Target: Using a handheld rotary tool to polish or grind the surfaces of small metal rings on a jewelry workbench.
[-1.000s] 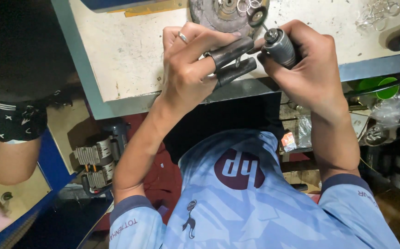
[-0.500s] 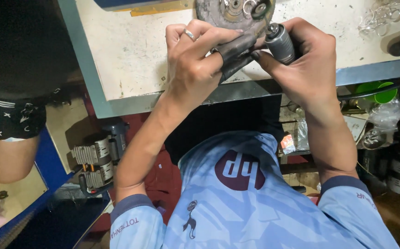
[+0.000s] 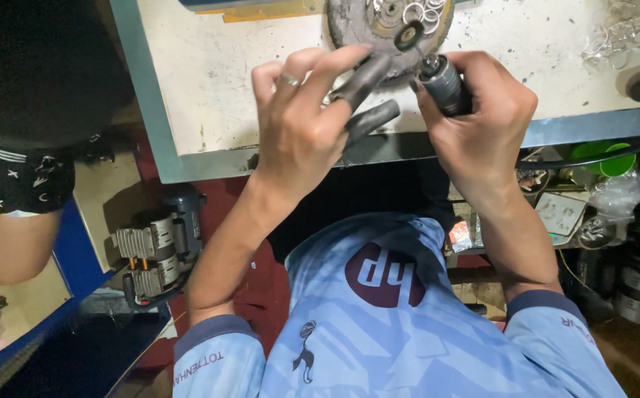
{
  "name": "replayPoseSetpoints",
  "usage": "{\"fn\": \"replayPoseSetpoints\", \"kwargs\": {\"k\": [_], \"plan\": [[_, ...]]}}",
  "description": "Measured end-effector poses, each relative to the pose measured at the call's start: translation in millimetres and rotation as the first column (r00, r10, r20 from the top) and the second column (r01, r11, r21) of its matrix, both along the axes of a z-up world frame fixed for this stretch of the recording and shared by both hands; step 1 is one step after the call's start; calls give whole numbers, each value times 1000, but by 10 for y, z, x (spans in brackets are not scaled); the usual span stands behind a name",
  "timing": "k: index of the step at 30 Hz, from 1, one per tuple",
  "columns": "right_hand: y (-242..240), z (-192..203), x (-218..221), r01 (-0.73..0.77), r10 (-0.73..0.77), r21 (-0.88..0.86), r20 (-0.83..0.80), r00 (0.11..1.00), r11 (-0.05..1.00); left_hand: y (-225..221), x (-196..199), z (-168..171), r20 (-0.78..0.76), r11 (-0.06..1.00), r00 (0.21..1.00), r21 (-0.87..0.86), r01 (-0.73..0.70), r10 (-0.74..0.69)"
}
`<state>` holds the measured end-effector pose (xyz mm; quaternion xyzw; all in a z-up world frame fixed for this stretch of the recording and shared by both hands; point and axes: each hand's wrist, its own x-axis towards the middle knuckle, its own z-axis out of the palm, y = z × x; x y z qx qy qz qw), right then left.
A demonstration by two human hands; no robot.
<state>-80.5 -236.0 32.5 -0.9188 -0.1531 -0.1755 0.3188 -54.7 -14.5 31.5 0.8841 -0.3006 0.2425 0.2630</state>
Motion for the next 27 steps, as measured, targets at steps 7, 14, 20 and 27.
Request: {"fn": "replayPoseSetpoints", "kwargs": {"k": [7,14,20,27], "plan": [[-18,-17,-53,-36,35,-17,-56,998,999,431,-381,97,-54,956,956,86,-282,287],[60,-18,-61,-51,47,-35,-97,994,998,305,-347,-86,-89,926,934,192,-324,345],[-22,2,-107,-31,29,-28,-68,997,999,161,-51,84,-500,950,809,188,-248,310],[-70,-33,-125,-29,29,-3,-43,999,1000,214,-3,31,-496,953,814,140,-269,303]]}}
